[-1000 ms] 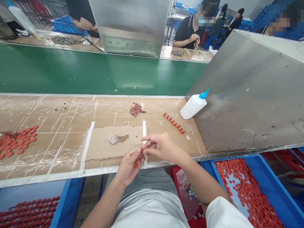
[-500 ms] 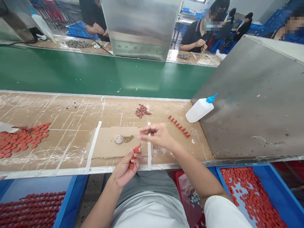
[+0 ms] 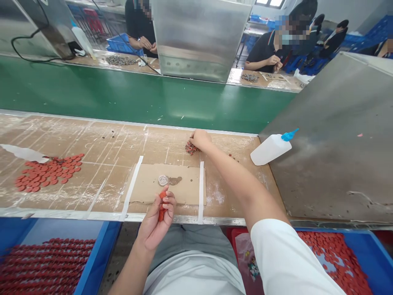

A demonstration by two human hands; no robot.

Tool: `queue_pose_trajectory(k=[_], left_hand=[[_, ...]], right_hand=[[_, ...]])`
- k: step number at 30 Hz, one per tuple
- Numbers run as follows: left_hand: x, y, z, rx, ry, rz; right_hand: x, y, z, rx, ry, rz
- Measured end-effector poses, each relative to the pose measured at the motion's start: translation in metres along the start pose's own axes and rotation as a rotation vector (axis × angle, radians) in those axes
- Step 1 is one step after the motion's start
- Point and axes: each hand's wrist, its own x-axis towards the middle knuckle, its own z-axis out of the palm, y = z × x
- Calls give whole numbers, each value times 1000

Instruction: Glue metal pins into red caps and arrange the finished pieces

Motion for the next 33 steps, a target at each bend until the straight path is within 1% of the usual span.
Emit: queue_pose_trajectory(k=[4,9,13,15,16,18,20,25,28,30,33], left_hand=[[-5,14,-1,-58,-10,64],[-7,27,-4,-78,-57,111],[-8,32,-8,-34,-83,142],[-8,33,-9,-24,-102,167],[-8,34,-9,-23,-109,178],[-8,34,-8,-18,-112,199],[-7,35,-7,-6,-100,218],[-6,35,-5,-3,-59,244],[-5,35,-6,-25,-36,238],[-3,36,-8,-23,-15,239],[-2,38,-10,-18,9,242]], right_hand=[[13,-1,-1,10,-22,27],[17,-2,-5,48,2,12],[9,-1,-10,80,98,-19],[0,0,-12,106,146,-87],[-7,1,-13,124,147,-143],[-22,3,-14,146,99,-270],[-40,6,-14,131,12,-381],[-82,10,-16,5,-195,-615],[-98,6,-21,-60,-268,-624],[-104,1,-23,-112,-295,-613],[-109,-6,-23,-225,-333,-638]])
